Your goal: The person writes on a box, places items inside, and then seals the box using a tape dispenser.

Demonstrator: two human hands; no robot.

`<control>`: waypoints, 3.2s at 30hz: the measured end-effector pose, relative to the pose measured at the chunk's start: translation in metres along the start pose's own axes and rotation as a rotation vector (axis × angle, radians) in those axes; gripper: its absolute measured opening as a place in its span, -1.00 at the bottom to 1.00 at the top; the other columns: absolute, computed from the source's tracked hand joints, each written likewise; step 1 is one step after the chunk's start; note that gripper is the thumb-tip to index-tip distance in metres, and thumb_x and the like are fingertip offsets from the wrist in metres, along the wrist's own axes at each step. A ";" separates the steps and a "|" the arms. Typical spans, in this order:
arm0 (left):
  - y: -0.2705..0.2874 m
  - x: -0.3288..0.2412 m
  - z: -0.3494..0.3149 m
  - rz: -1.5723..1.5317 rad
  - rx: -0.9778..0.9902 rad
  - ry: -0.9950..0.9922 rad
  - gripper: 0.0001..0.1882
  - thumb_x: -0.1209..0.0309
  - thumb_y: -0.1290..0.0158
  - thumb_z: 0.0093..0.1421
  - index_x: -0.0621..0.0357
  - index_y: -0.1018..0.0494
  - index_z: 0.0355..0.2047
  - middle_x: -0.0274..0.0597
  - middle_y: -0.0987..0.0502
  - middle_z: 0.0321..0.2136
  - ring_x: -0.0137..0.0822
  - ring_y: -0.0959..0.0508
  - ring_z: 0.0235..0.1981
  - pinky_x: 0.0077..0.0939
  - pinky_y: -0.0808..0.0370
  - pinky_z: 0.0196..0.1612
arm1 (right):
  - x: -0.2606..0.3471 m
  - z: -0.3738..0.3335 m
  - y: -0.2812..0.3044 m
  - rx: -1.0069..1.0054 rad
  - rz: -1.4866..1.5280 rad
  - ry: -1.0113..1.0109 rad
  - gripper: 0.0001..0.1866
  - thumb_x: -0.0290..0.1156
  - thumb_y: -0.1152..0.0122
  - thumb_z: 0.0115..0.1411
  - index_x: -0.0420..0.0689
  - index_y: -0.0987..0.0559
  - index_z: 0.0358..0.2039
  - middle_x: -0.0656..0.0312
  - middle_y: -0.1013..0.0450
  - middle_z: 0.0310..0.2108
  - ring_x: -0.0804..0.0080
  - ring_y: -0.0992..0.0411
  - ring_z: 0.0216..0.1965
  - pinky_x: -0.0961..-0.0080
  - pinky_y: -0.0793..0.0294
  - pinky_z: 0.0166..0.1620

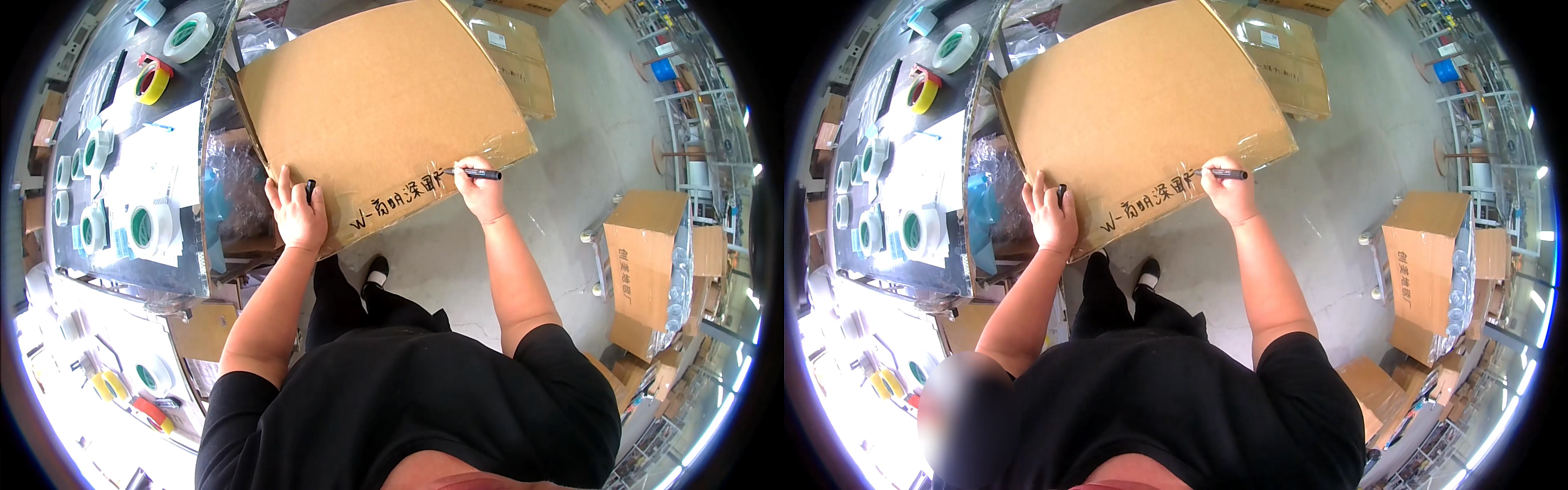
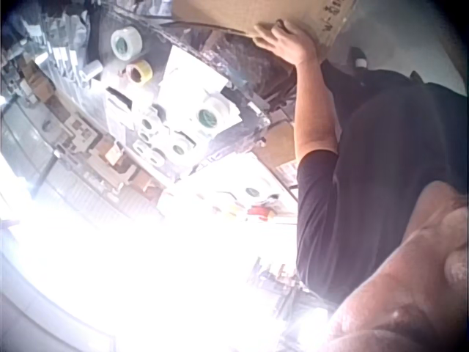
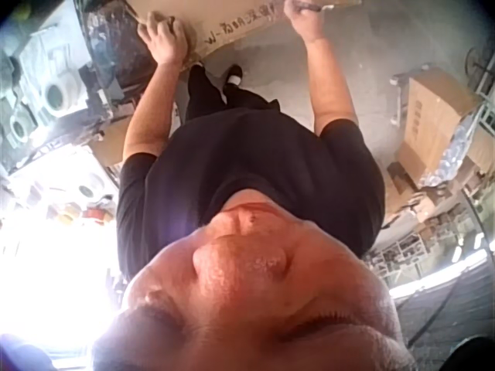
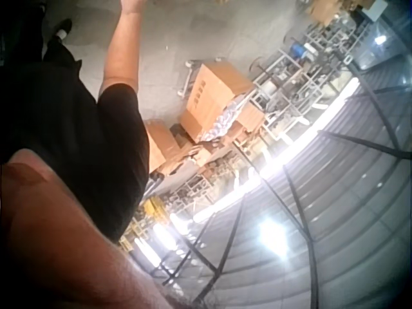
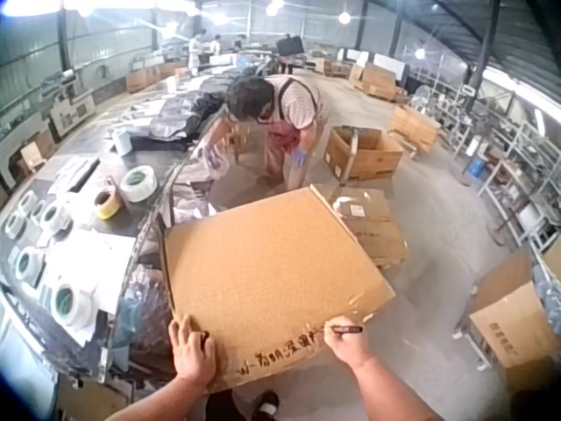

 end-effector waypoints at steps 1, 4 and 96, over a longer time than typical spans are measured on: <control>-0.001 -0.002 0.001 0.000 0.000 0.000 -0.69 0.26 -0.07 0.20 0.31 -0.45 -0.24 0.12 -0.22 0.24 0.38 -0.06 0.27 0.05 -0.13 0.28 | 0.001 0.001 0.002 0.016 0.014 -0.010 -0.93 -0.47 -0.26 0.08 -0.13 -0.52 -0.44 0.31 -0.44 -0.56 0.59 -0.35 -0.54 0.59 -0.39 -0.42; -0.007 -0.008 0.000 -0.016 -0.006 -0.010 -0.69 0.26 -0.07 0.20 0.31 -0.45 -0.24 0.13 -0.22 0.24 0.38 -0.07 0.26 0.05 -0.13 0.28 | -0.012 0.002 0.008 0.020 0.094 0.056 -0.91 -0.49 -0.25 0.07 -0.15 -0.49 -0.47 0.31 -0.42 -0.57 0.59 -0.34 -0.52 0.57 -0.38 -0.40; -0.010 0.013 -0.005 -0.002 -0.061 -0.067 -0.67 0.33 -0.08 0.19 0.39 -0.42 -0.18 0.17 -0.21 0.23 0.37 -0.07 0.26 0.12 -0.13 0.27 | -0.027 0.013 0.023 -0.060 -0.002 0.131 -0.90 -0.39 -0.22 0.18 -0.13 -0.52 -0.40 0.24 -0.45 -0.56 0.48 -0.41 -0.53 0.50 -0.42 -0.40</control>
Point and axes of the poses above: each hand's wrist, its own z-axis towards the middle knuckle, its own y-axis out of the back of the hand, x = y × z, the point moved 3 cm from there along z, towards the middle knuckle
